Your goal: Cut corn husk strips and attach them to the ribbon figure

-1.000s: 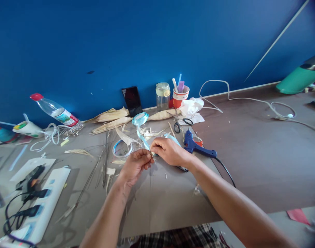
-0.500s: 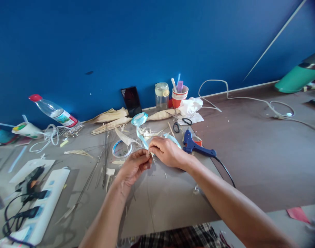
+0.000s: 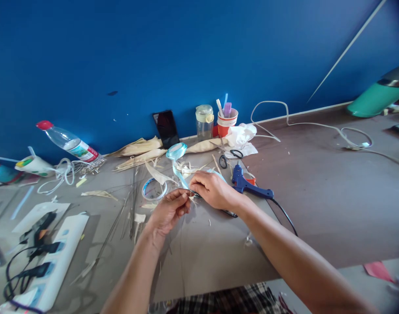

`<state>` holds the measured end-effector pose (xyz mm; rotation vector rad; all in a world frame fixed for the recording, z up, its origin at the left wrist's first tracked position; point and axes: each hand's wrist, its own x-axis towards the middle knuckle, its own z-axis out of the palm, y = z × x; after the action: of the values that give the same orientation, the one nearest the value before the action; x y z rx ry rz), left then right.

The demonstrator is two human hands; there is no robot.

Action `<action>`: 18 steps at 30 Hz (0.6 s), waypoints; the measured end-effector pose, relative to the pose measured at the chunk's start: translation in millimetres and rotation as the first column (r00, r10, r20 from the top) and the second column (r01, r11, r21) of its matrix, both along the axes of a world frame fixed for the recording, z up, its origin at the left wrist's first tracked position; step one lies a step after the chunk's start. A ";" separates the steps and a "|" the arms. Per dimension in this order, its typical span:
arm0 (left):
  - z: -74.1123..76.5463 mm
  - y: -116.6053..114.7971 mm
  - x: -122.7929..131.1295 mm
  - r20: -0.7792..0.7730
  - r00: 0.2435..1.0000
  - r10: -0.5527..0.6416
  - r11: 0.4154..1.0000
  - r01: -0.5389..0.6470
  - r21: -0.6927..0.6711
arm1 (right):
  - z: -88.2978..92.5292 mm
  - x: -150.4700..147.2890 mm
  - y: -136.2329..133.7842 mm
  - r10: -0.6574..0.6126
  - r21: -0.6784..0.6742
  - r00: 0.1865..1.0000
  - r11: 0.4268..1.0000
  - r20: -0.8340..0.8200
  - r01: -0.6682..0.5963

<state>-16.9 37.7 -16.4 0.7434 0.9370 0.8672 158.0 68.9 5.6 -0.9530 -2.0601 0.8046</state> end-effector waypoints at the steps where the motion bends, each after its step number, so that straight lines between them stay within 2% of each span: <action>1: 0.3 0.1 0.1 0.002 1.000 -0.001 1.000 0.001 -0.003 | 0.0 0.2 0.0 0.004 0.000 1.000 1.000 -0.003 -0.004; 9: 0.8 0.1 -0.2 0.028 0.999 -0.041 0.998 0.042 -0.037 | 2.9 0.0 -1.9 0.047 -0.026 0.998 0.998 -0.032 -0.048; 18: 0.7 0.1 -0.7 0.082 0.996 -0.043 0.998 0.047 -0.042 | -1.2 -0.1 0.2 0.033 -0.032 0.998 0.999 -0.045 -0.034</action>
<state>-17.6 37.8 -15.7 0.6842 0.8621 0.8288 157.9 69.1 4.4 -0.9125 -2.0347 0.8722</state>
